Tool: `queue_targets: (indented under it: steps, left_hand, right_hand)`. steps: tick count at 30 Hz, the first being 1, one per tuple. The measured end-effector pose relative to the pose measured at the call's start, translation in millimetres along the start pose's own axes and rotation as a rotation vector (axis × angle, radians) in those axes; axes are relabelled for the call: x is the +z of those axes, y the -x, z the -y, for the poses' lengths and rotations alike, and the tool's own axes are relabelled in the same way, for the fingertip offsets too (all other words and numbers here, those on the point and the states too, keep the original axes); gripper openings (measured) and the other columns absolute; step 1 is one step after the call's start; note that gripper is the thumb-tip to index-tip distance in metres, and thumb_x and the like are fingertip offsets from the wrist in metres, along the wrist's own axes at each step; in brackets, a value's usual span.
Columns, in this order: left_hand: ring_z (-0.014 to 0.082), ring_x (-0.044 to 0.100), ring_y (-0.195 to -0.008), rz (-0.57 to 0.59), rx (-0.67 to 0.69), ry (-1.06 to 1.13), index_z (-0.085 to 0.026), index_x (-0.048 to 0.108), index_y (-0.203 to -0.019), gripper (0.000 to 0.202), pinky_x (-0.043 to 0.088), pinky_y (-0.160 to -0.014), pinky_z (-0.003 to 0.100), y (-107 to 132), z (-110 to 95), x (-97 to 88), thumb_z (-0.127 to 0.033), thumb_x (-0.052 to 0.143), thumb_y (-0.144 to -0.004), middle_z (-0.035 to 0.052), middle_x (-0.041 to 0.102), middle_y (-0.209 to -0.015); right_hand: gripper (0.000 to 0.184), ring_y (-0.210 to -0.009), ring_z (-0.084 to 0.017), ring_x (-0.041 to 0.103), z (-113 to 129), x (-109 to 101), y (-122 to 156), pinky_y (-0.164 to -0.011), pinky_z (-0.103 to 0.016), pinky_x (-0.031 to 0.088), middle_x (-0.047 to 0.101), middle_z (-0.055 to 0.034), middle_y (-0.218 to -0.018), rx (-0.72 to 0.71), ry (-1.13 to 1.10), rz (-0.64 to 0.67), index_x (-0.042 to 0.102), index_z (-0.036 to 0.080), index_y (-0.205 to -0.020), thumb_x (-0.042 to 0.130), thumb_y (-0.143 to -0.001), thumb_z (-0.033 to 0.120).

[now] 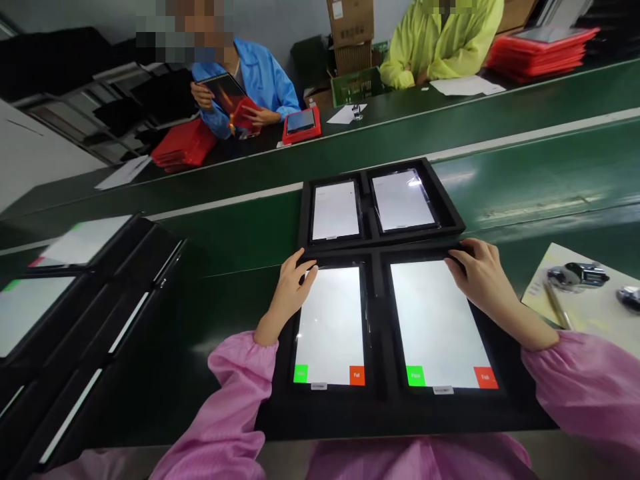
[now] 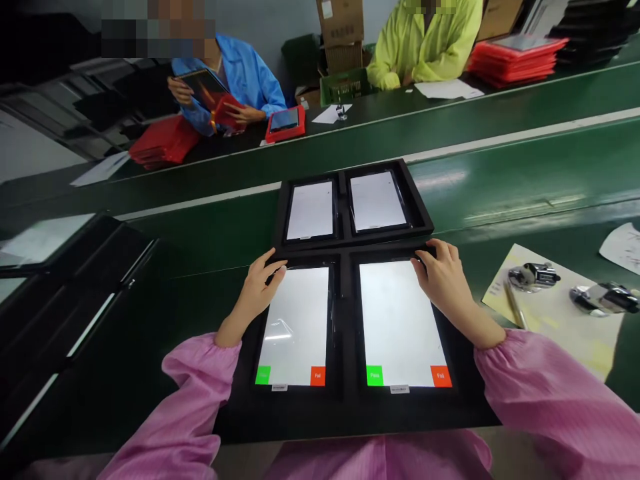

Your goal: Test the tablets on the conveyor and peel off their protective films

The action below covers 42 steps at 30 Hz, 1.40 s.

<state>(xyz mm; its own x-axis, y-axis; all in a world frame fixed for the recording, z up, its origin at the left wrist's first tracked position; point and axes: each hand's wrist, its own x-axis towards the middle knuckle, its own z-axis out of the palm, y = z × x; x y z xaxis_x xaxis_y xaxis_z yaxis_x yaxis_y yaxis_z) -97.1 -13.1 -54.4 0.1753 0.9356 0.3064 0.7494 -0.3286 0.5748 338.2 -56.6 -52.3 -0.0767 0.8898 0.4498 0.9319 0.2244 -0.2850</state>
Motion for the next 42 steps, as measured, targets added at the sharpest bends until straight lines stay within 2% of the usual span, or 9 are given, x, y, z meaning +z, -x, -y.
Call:
queue_targets:
  steps: [8,13,16,18,22,25,31,36,42]
  left_hand:
    - [0.0345,0.06,-0.138,-0.017,-0.007,-0.143,-0.021,0.08,-0.102,0.037,0.049,-0.119,0.056,-3.8,4.6,0.6,-0.047,0.053,-0.101,0.0148,0.067,-0.142]
    - [0.0381,0.056,-0.142,-0.001,-0.03,-0.214,-0.022,0.078,-0.106,0.039,0.045,-0.12,0.061,3.2,-6.1,-7.0,-0.049,0.05,-0.103,0.0156,0.065,-0.145]
    - [0.0394,0.053,-0.145,0.015,0.099,-0.287,-0.023,0.071,-0.129,0.04,0.036,-0.124,0.067,41.0,-47.5,-10.2,-0.049,0.057,-0.103,0.0155,0.063,-0.151]
    - [0.0326,0.063,-0.135,0.062,0.361,-0.27,-0.021,0.064,-0.14,0.039,0.036,-0.126,0.061,76.7,-89.7,-10.0,-0.041,0.059,-0.106,0.0147,0.07,-0.142]
    - [0.0215,0.071,-0.116,0.232,0.689,-0.091,-0.019,0.069,-0.132,0.033,0.041,-0.125,0.048,131.4,-168.7,-2.4,-0.039,0.06,-0.107,0.0087,0.078,-0.123]
    - [0.0161,0.07,-0.109,0.192,0.765,-0.069,-0.024,0.073,-0.125,0.024,0.053,-0.113,0.04,142.2,-196.7,8.7,-0.019,0.065,-0.103,0.0012,0.08,-0.116]
    - [0.0136,0.072,-0.086,0.361,0.798,0.072,-0.015,0.076,-0.11,0.02,0.062,-0.076,0.028,133.4,-206.5,14.3,-0.008,0.059,-0.103,0.0038,0.082,-0.103]
    - [0.0149,0.078,-0.092,0.56,0.703,0.176,-0.012,0.072,-0.118,0.024,0.065,-0.079,0.025,125.1,-209.3,-2.9,-0.01,0.052,-0.107,0.0047,0.083,-0.105]
    - [0.0174,0.082,-0.087,0.658,0.526,0.245,-0.03,0.067,-0.136,0.048,0.07,-0.076,0.029,91.2,-191.5,-35.3,-0.006,0.05,-0.098,-0.0018,0.085,-0.103]
  right_hand:
    - [0.026,-0.11,-0.034,0.062,-11.2,17.2,-43.7,-0.099,-0.057,0.048,0.064,-0.0154,-0.108,-0.002,-0.044,0.026,0.079,0.022,-0.086,0.059,-0.096,0.036]
    - [0.03,-0.116,-0.039,0.063,11.4,-16.8,-16.8,-0.095,-0.06,0.049,0.069,-0.0172,-0.121,-0.111,-0.135,0.075,0.072,0.021,-0.091,0.051,-0.105,0.036]
    - [0.023,-0.093,-0.023,0.071,41.3,-59.7,30.6,-0.085,-0.04,0.057,0.075,-0.0082,-0.101,-0.309,-0.267,0.179,0.067,0.022,-0.1,0.048,-0.11,0.03]
    - [0.017,-0.095,-0.016,0.073,59.6,-87.3,63.6,-0.082,-0.029,0.059,0.077,-0.0041,-0.104,-0.471,-0.377,0.23,0.062,0.022,-0.102,0.047,-0.11,0.02]
    - [0.03,-0.113,-0.015,0.072,75.8,-115.8,110.8,-0.093,-0.029,0.061,0.078,-0.0072,-0.113,-0.627,-0.482,0.266,0.065,0.017,-0.113,0.035,-0.112,0.015]
    - [0.042,-0.118,-0.017,0.071,76.9,-118.1,128.5,-0.097,-0.03,0.063,0.078,-0.0071,-0.113,-0.621,-0.522,0.271,0.069,0.019,-0.118,0.028,-0.113,0.017]
    - [0.039,-0.116,-0.012,0.072,83.9,-120.7,130.8,-0.105,-0.024,0.058,0.079,-0.0039,-0.106,-0.58,-0.596,0.213,0.07,0.018,-0.117,0.031,-0.115,0.019]
    - [0.035,-0.11,-0.007,0.072,83.8,-124.6,119.3,-0.1,-0.017,0.057,0.08,0.0,-0.104,-0.634,-0.553,0.322,0.073,0.021,-0.105,0.039,-0.114,0.019]
    - [0.043,-0.117,-0.013,0.067,85.2,-111.6,130.0,-0.096,-0.029,0.055,0.076,0.0069,-0.125,-0.562,-0.54,0.204,0.071,0.026,-0.096,0.033,-0.114,0.022]
